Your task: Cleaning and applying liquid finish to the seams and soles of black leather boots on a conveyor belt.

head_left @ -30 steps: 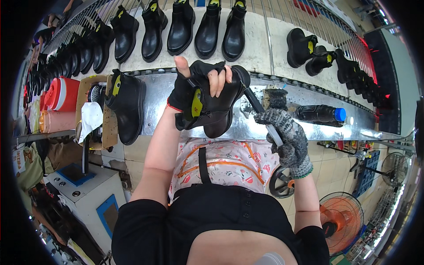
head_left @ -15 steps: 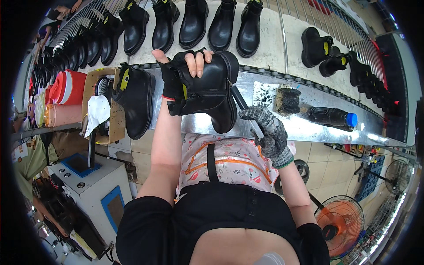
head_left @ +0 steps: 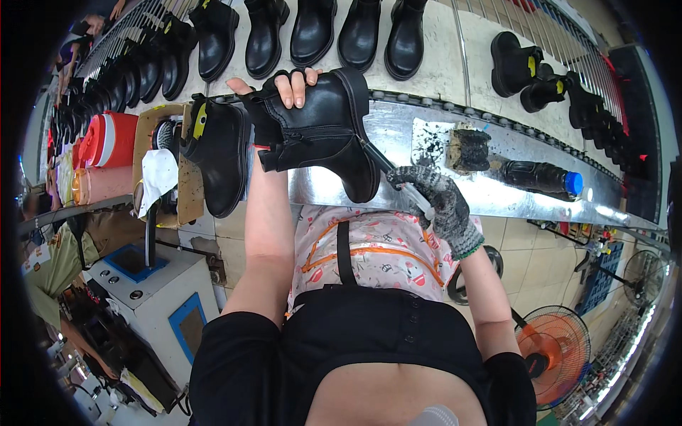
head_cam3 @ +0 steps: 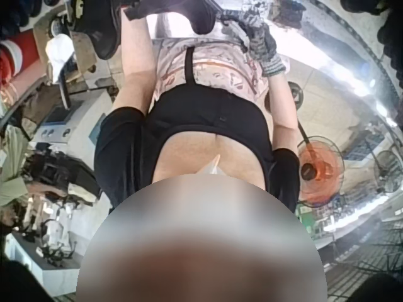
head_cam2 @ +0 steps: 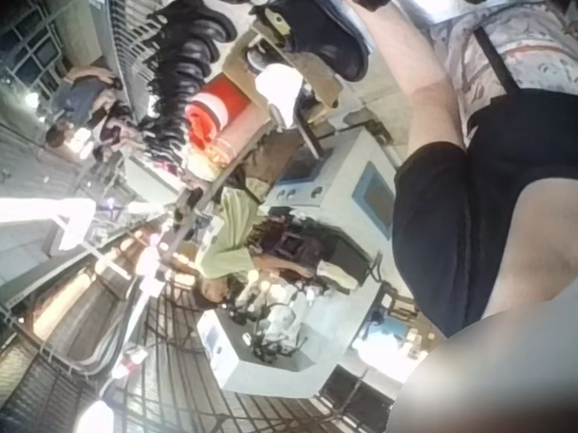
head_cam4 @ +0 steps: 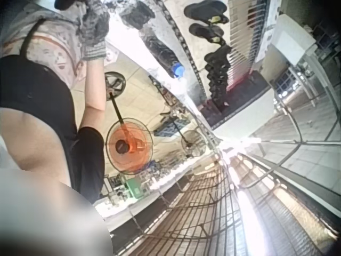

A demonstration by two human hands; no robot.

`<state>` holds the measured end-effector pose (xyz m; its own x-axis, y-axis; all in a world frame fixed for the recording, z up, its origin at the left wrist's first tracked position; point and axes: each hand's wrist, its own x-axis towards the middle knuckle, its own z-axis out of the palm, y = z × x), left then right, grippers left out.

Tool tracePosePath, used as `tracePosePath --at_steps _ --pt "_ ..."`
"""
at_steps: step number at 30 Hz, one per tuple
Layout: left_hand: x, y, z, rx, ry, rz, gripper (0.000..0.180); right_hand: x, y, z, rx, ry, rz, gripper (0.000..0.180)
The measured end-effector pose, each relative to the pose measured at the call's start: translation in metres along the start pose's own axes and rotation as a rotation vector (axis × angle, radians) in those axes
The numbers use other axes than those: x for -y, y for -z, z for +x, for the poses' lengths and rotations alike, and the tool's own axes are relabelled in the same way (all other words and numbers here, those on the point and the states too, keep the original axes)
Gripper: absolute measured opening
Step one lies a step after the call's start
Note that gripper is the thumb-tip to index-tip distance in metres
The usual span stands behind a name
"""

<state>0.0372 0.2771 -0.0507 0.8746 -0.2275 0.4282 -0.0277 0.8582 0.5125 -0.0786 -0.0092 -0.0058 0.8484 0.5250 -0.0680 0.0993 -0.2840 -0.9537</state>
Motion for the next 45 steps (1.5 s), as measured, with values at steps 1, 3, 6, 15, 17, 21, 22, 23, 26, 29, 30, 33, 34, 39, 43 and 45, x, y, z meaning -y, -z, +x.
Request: tracePosePath --at_steps 1,3,6,15,17,21,22,23,26,29,30,33,34,39,43,45 --pt "-0.001 0.0 -0.001 -0.039 0.004 0.006 0.082 0.005 0.001 0.001 -0.038 0.115 -0.07 0.032" --pt "-0.004 0.015 -0.003 -0.002 0.005 0.05 0.083 0.007 0.008 -0.003 0.01 0.072 -0.095 0.031" --pt "-0.007 0.029 -0.003 0.026 0.026 0.095 0.085 0.003 0.013 -0.008 0.044 0.013 -0.014 0.028" --pt "-0.006 0.053 0.006 -0.177 0.057 0.155 0.1 -0.033 0.011 -0.041 0.019 -0.29 0.52 0.061" --pt "-0.002 0.055 0.011 -0.265 0.06 0.215 0.099 -0.049 0.005 -0.048 -0.026 -0.295 0.651 0.068" --pt "0.011 0.063 0.025 -0.442 0.063 0.335 0.098 -0.057 0.002 -0.049 -0.198 -0.496 1.054 0.091" --pt "0.017 0.07 0.027 -0.442 0.059 0.336 0.098 -0.063 0.002 -0.049 -0.195 -0.495 1.053 0.091" --pt "0.024 0.079 0.028 -0.465 0.006 0.435 0.094 -0.074 0.001 -0.05 -0.179 -0.451 1.124 0.092" --pt "0.047 0.084 0.022 -0.538 -0.176 1.036 0.071 -0.09 -0.003 -0.053 -0.193 -0.388 1.271 0.096" --pt "0.052 0.075 0.023 -0.648 -0.184 1.356 0.067 -0.084 -0.007 -0.056 -0.365 -0.491 1.351 0.098" --pt "0.049 0.072 0.023 -0.658 -0.158 1.444 0.066 -0.084 -0.006 -0.058 -0.372 -0.489 1.352 0.098" --pt "0.041 0.068 0.02 -0.659 -0.154 1.563 0.064 -0.075 -0.005 -0.062 -0.342 -0.395 1.421 0.097" --pt "0.039 0.069 0.019 -0.651 -0.177 1.593 0.062 -0.065 -0.004 -0.06 -0.368 -0.389 1.318 0.096" --pt "0.033 0.047 0.02 -0.63 -0.139 1.713 0.059 -0.066 0.002 -0.065 -0.428 -0.397 1.217 0.095" --pt "0.028 0.041 0.01 -0.638 -0.193 1.813 0.062 -0.068 0.005 -0.065 -0.518 -0.45 1.231 0.093" --pt "0.022 0.039 -0.001 -0.645 -0.196 1.851 0.07 -0.069 0.006 -0.065 -0.519 -0.45 1.223 0.092"
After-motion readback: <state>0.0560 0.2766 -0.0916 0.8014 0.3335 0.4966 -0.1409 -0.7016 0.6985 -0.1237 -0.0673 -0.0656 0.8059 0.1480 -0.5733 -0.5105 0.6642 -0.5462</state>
